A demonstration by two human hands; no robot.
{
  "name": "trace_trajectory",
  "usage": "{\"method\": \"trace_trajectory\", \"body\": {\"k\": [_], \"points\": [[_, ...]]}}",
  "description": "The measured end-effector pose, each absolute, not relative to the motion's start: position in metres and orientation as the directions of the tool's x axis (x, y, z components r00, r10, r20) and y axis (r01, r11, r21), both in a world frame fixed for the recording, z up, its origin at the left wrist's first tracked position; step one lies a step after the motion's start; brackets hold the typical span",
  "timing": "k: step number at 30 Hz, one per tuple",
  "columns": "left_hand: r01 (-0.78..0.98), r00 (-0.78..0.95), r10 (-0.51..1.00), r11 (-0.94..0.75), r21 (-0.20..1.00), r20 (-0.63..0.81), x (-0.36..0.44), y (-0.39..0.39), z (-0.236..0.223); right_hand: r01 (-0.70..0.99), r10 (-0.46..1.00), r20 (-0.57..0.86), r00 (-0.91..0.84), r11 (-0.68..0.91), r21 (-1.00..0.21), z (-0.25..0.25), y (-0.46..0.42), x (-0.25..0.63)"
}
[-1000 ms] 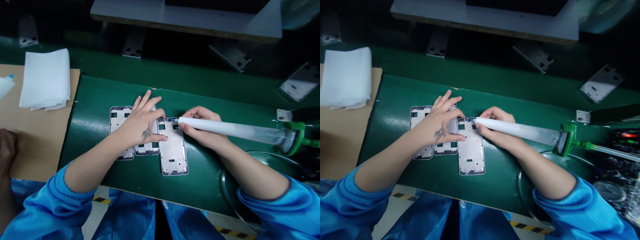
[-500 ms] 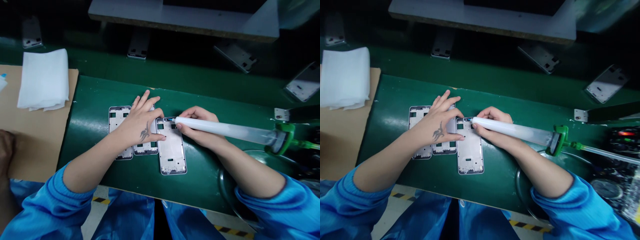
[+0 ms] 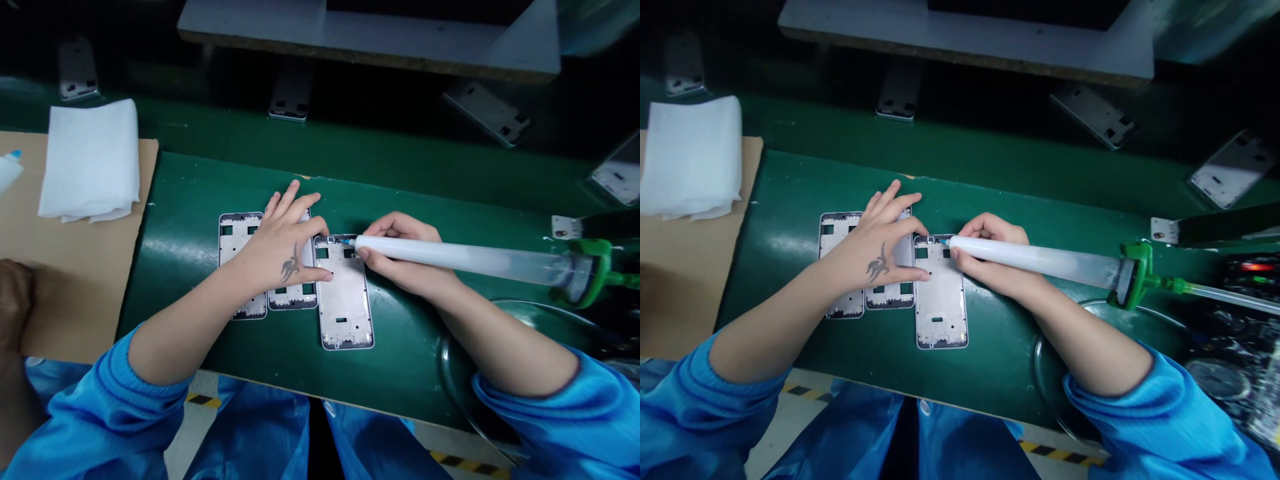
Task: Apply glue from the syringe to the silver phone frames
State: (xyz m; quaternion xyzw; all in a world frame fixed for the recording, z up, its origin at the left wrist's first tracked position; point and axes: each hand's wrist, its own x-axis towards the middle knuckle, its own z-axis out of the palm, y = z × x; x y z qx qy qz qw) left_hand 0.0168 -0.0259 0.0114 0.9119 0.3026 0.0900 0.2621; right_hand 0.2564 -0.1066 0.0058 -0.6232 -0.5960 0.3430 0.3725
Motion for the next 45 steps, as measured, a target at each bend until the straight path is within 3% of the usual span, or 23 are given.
{"method": "trace_trajectory", "body": {"k": [7,10,14,16,19,23,27,31,37,42,45], "points": [[0.518,0.798,0.603,-0.670,0.532,-0.017,0.017,-0.026,0.014,0.455,0.999,0.015,0.032,-0.001,-0.890,0.005,-0.105,0.256],[0.504,0.801,0.598,-0.693,0.515,0.020,0.015,-0.025,0.014,0.499,0.996,0.089,0.002,0.076,-0.863,0.004,-0.110,0.261],[0.528,0.780,0.618,-0.735,0.425,0.101,0.011,-0.018,0.011,0.696,0.951,0.239,-0.196,0.307,-0.649,0.000,-0.102,0.272],[0.544,0.767,0.628,-0.746,0.385,0.133,0.010,-0.013,0.009,0.797,0.944,0.276,-0.184,0.307,-0.520,-0.004,-0.080,0.283],[0.548,0.767,0.624,-0.759,0.351,0.150,0.010,-0.008,0.009,0.871,0.954,0.290,-0.080,0.209,-0.445,-0.008,-0.030,0.307],[0.572,0.767,0.625,-0.768,0.288,0.145,0.008,-0.007,0.008,0.840,0.913,0.279,0.298,-0.112,-0.531,-0.009,0.020,0.359],[0.597,0.753,0.641,-0.760,0.255,0.148,0.006,-0.005,0.004,0.774,0.786,0.270,0.556,-0.371,-0.513,-0.011,0.023,0.423],[0.596,0.757,0.638,-0.763,0.251,0.142,0.004,-0.004,-0.002,0.751,0.739,0.267,0.619,-0.458,-0.475,-0.009,0.021,0.476],[0.589,0.754,0.640,-0.758,0.281,0.146,0.001,-0.005,-0.005,0.688,0.715,0.109,0.691,-0.603,-0.404,-0.002,0.025,0.499],[0.607,0.738,0.666,-0.725,0.325,0.107,0.004,-0.012,0.005,0.638,0.613,0.184,0.768,-0.706,-0.308,0.002,-0.002,0.453],[0.628,0.727,0.685,-0.690,0.361,0.046,0.006,-0.015,0.011,0.645,0.587,0.267,0.764,-0.698,-0.312,0.006,-0.040,0.419]]}}
